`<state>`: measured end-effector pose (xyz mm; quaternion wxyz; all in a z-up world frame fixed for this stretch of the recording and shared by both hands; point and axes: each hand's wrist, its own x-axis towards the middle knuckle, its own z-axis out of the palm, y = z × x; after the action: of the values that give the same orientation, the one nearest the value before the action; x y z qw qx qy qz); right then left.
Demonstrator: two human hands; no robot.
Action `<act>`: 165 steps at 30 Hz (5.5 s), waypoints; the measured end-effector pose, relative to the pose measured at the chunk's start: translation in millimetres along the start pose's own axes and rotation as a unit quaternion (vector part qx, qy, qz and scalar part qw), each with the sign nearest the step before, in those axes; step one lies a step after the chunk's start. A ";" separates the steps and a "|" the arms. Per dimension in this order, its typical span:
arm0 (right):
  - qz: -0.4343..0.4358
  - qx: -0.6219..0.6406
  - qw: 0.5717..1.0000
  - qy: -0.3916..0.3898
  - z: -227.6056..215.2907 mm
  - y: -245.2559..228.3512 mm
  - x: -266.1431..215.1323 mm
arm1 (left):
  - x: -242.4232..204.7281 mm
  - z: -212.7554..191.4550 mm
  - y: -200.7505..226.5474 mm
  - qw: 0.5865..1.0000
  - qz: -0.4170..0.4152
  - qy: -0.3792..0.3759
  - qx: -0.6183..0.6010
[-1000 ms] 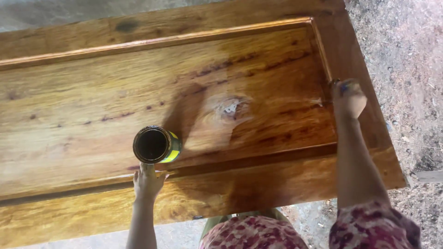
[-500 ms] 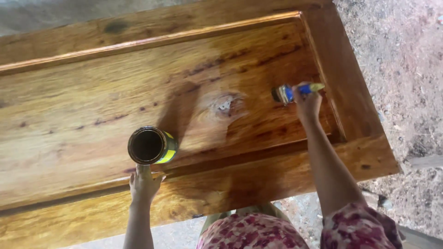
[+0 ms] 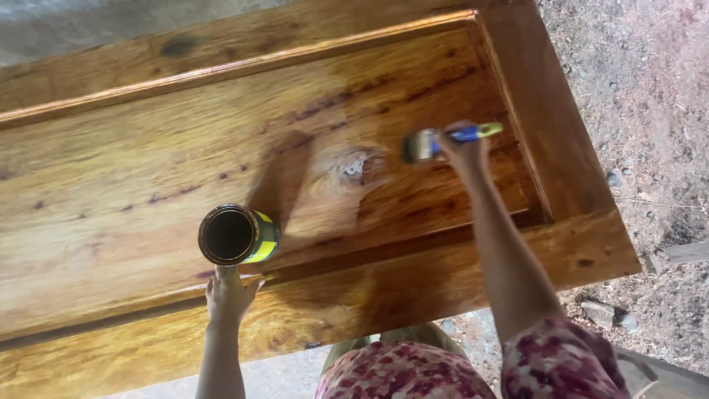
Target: Applying a stain or paint to a wooden door using a brush.
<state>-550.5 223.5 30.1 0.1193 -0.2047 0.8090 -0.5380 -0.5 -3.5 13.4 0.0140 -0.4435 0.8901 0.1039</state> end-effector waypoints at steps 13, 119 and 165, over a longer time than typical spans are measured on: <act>0.045 -0.012 0.996 0.081 -87.6 91.4 44.2 | -1.8 0.1 2.9 0.998 -0.047 -0.030 -0.002; 0.137 -0.301 0.943 -0.042 -196.4 35.2 -111.3 | 0.9 4.2 -5.8 0.999 -0.003 0.000 -0.045; -0.079 0.121 0.970 -0.197 223.4 -245.0 -248.9 | 34.2 -54.6 -30.2 0.859 0.164 0.130 -0.468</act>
<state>-187.5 71.7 160.8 0.2572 -0.3535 0.6796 -0.5891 6.4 -58.8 57.6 -0.3286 -0.2549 0.7903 0.4500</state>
